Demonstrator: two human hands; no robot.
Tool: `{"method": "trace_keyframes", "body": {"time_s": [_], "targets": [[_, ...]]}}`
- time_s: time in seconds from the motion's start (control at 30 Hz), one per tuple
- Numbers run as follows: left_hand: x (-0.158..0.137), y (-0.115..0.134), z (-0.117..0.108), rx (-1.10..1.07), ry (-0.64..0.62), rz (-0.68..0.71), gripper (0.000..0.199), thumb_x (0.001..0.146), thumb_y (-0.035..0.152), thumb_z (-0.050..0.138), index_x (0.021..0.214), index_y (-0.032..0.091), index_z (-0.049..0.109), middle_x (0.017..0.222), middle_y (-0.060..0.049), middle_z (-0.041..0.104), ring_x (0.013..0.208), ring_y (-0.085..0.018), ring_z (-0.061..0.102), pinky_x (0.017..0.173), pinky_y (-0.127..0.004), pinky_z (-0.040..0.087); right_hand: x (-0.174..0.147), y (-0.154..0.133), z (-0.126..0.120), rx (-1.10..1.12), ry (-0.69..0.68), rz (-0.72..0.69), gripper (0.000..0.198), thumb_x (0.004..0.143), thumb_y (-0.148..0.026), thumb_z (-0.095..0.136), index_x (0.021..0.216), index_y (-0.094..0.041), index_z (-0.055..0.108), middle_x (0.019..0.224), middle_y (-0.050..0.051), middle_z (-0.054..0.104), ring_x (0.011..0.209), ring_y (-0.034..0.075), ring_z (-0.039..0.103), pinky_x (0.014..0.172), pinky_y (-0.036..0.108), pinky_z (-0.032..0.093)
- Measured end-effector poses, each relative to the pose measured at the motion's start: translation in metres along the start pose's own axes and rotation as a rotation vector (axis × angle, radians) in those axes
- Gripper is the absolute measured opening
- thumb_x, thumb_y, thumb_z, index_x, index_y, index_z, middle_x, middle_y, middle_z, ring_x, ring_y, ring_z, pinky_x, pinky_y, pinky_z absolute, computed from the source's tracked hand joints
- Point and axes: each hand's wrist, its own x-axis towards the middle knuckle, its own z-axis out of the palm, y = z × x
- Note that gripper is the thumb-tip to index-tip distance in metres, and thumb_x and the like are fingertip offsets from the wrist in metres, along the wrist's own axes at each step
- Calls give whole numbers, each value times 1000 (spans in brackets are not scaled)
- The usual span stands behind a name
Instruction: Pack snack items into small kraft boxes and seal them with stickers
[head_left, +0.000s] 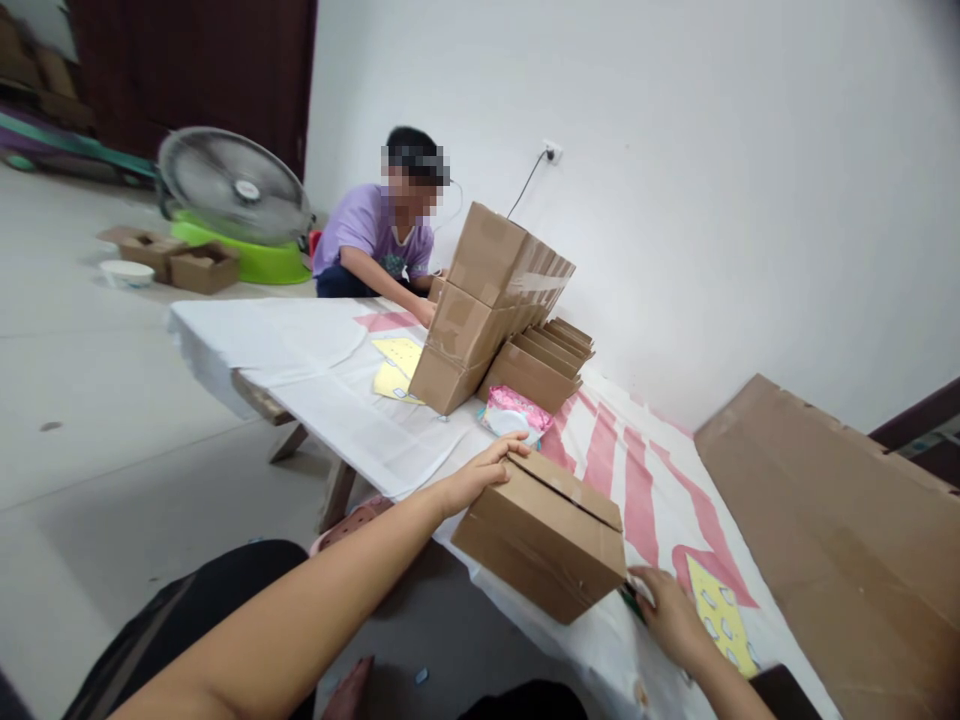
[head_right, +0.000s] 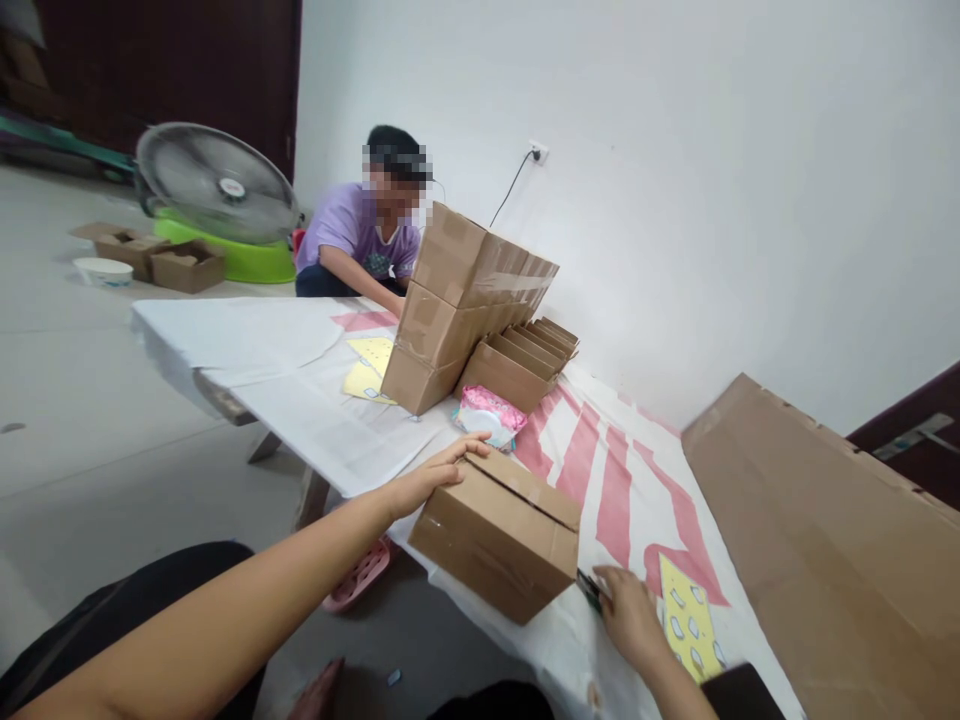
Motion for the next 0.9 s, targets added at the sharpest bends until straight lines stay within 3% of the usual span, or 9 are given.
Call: {"method": "trace_keyframes", "body": {"time_s": [0.1,0.2,0.33,0.43,0.57,0.73,0.83,0.9], "targets": [[0,0,1,-4,7,5,48,65,25,47,111,20,53,151,-7,29,135,-32,28,109,-45,20,30,-20,-36,43,190,-48,36,85,-27,40,111,-18,62,112,12,67,106,28,61,90,50,46],[1,0,1,1,9,-1,47,64,24,47,111,20,53,151,-6,28,135,-32,28,108,-45,22,56,-63,-71,126,329,-193,35,90,-29,38,118,-19,58,116,11,65,109,25,60,92,45,48],[1,0,0,7,-15,1,49,65,25,46,112,20,52,151,-6,27,136,-31,27,108,-44,23,76,-127,-91,149,289,-498,32,92,-20,37,120,-22,55,119,8,63,113,22,56,94,42,46],[1,-1,0,13,-12,-3,48,64,26,46,112,20,52,151,-6,26,136,-32,26,109,-44,21,84,-154,-90,127,234,-623,31,92,-15,36,114,-22,57,111,7,66,107,21,58,90,40,46],[0,0,0,7,-21,-9,48,64,26,46,111,20,52,152,-6,25,136,-32,27,109,-45,20,86,-160,-87,66,269,-593,22,91,-13,41,92,-20,62,84,4,67,85,20,58,81,38,43],[-2,6,-1,-8,-22,1,46,66,27,48,111,20,51,152,-7,26,137,-31,26,110,-43,17,60,-150,-97,77,407,-569,17,87,-12,43,93,-19,57,83,6,62,82,22,54,77,39,41],[-2,8,0,-20,-27,-7,46,67,28,48,112,19,51,152,-7,26,137,-31,24,110,-43,17,35,-136,-104,160,425,-456,14,86,-15,45,95,-20,55,82,6,60,81,22,54,74,37,43],[-1,7,1,-20,-24,-16,48,66,28,47,113,18,51,152,-7,25,136,-32,25,109,-44,18,18,-121,-105,222,337,-323,9,87,-22,47,92,-21,55,80,5,59,78,21,55,70,35,44]]}}
